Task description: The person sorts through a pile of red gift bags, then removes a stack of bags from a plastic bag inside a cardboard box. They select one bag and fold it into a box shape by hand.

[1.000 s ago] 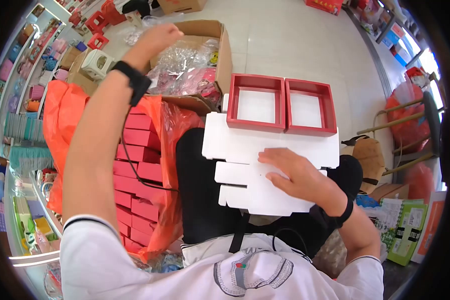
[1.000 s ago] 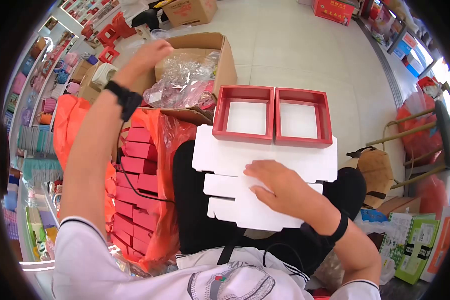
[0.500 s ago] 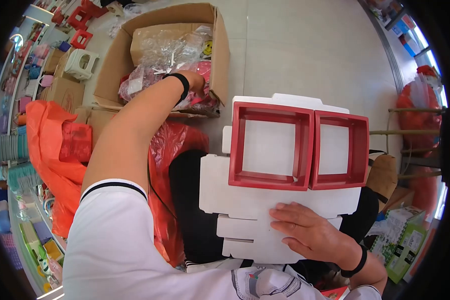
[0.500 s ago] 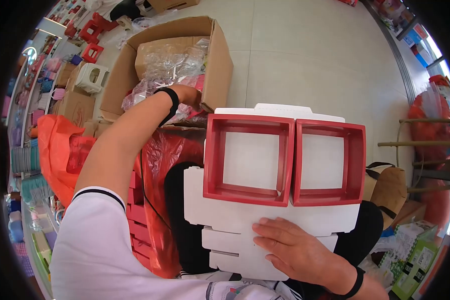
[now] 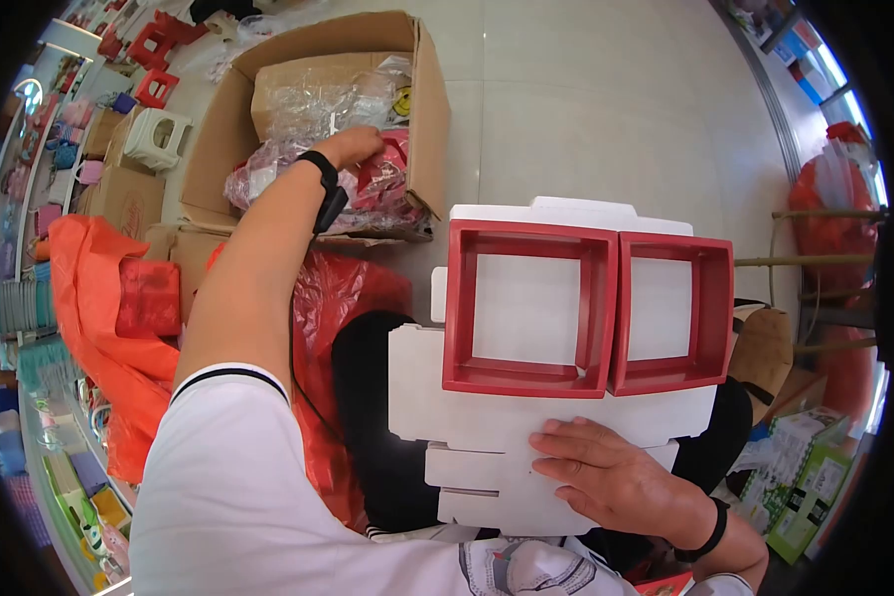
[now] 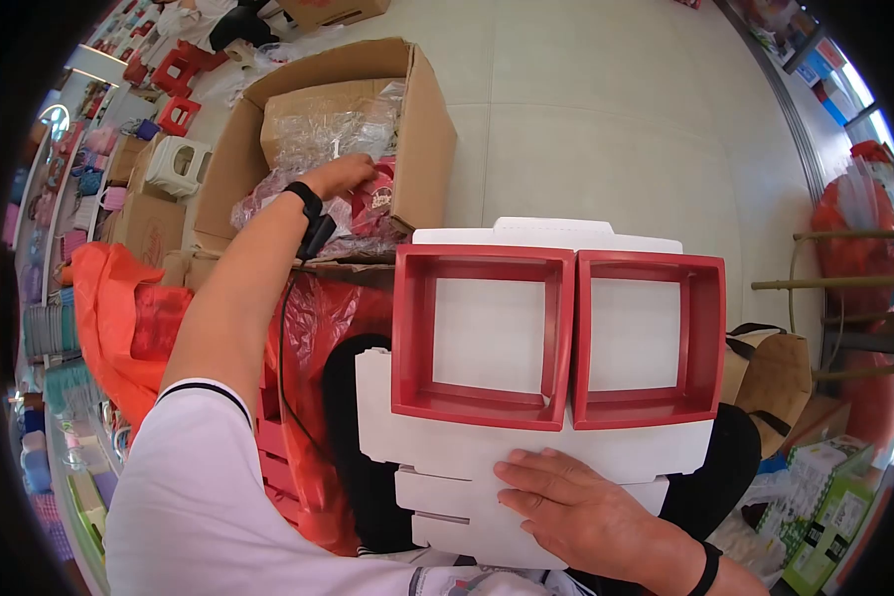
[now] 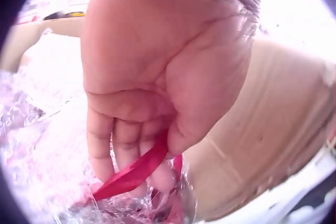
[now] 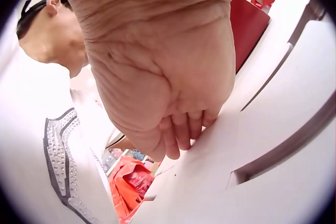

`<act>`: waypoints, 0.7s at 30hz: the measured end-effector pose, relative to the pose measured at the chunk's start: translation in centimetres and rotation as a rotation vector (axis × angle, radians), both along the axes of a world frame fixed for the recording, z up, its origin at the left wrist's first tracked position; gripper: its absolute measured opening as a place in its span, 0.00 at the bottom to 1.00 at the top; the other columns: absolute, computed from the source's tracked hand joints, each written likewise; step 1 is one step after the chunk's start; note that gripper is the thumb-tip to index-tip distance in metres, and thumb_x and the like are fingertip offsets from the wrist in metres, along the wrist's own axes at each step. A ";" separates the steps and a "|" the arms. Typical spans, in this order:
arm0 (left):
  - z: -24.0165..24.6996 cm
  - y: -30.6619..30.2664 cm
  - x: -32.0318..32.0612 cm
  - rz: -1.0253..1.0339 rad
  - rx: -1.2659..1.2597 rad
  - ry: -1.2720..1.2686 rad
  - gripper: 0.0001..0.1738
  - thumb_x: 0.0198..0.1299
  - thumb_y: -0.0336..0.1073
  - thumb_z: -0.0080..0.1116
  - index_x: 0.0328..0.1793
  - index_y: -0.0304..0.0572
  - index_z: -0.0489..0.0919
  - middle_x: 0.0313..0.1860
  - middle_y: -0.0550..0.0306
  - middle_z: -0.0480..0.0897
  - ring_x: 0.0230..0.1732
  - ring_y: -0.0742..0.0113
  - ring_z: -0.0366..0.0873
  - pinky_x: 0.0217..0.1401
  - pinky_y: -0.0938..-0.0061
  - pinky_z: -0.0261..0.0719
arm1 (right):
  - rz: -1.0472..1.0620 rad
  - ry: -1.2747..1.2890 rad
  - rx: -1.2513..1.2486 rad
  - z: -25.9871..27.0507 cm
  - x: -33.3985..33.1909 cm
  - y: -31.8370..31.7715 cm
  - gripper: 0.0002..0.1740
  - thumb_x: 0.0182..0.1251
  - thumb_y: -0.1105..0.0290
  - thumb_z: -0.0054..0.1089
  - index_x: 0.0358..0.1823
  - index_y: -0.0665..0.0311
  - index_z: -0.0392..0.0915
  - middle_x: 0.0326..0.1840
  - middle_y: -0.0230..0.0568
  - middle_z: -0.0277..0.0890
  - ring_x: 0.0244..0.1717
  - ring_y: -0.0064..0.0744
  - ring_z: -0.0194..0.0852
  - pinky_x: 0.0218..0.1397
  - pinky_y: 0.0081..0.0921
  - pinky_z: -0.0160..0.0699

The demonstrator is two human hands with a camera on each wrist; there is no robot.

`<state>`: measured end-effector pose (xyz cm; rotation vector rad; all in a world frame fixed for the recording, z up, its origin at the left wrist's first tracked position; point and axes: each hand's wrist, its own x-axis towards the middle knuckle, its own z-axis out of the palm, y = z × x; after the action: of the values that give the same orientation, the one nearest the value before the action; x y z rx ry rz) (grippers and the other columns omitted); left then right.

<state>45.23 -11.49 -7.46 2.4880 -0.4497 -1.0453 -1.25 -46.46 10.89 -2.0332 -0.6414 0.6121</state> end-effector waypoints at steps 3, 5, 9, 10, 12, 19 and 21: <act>0.9 5.9 3.6 0.180 -0.120 -0.214 0.08 0.67 0.39 0.55 0.40 0.43 0.77 0.28 0.60 0.79 0.31 0.66 0.84 0.28 0.67 0.80 | -0.010 -0.033 -0.008 0.0 -0.2 0.2 0.24 0.62 0.76 0.71 0.61 0.66 0.81 0.74 0.43 0.73 0.79 0.44 0.65 0.82 0.43 0.65; 3.5 9.8 5.4 0.375 -0.118 -0.352 0.09 0.67 0.40 0.55 0.39 0.42 0.76 0.24 0.60 0.77 0.29 0.66 0.83 0.26 0.68 0.77 | -0.016 -0.046 -0.004 0.0 -0.2 0.4 0.23 0.62 0.76 0.70 0.60 0.66 0.81 0.74 0.43 0.73 0.79 0.44 0.65 0.82 0.43 0.65; 5.5 26.1 5.0 0.032 0.358 -0.833 0.16 0.68 0.39 0.56 0.53 0.35 0.85 0.52 0.29 0.86 0.52 0.35 0.86 0.52 0.51 0.82 | -0.026 -0.046 0.005 0.1 -0.2 0.4 0.22 0.63 0.76 0.69 0.59 0.67 0.81 0.73 0.44 0.74 0.78 0.46 0.66 0.81 0.44 0.67; 6.5 27.5 2.6 0.073 0.527 -0.781 0.17 0.67 0.39 0.58 0.54 0.34 0.85 0.53 0.28 0.85 0.55 0.37 0.85 0.55 0.52 0.82 | -0.032 -0.043 0.012 0.0 -0.2 0.5 0.22 0.63 0.76 0.69 0.59 0.67 0.81 0.73 0.44 0.74 0.78 0.46 0.66 0.81 0.44 0.66; 6.9 30.0 0.6 0.098 0.725 -0.652 0.19 0.64 0.39 0.60 0.54 0.32 0.84 0.53 0.27 0.85 0.58 0.37 0.84 0.58 0.53 0.81 | -0.040 -0.034 0.019 0.0 -0.2 0.4 0.21 0.63 0.76 0.69 0.59 0.67 0.81 0.72 0.44 0.75 0.77 0.46 0.66 0.81 0.45 0.66; 7.2 16.0 -1.5 0.079 0.386 -1.219 0.22 0.63 0.41 0.64 0.57 0.34 0.80 0.55 0.35 0.84 0.58 0.36 0.81 0.62 0.54 0.80 | -0.160 -0.006 0.052 -0.1 0.6 0.5 0.15 0.60 0.79 0.69 0.49 0.64 0.87 0.58 0.38 0.85 0.66 0.41 0.80 0.70 0.40 0.75; 6.3 11.1 0.2 -0.064 0.206 -1.170 0.20 0.66 0.44 0.62 0.57 0.38 0.80 0.54 0.39 0.85 0.55 0.42 0.83 0.58 0.56 0.82 | -0.166 0.023 0.063 -0.5 1.0 0.4 0.13 0.59 0.79 0.69 0.46 0.63 0.88 0.55 0.37 0.87 0.63 0.40 0.82 0.67 0.40 0.76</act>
<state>45.48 -0.37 -1.14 3.0503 -0.7470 0.5063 -0.21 -46.09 10.39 -1.9941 -0.4674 0.5101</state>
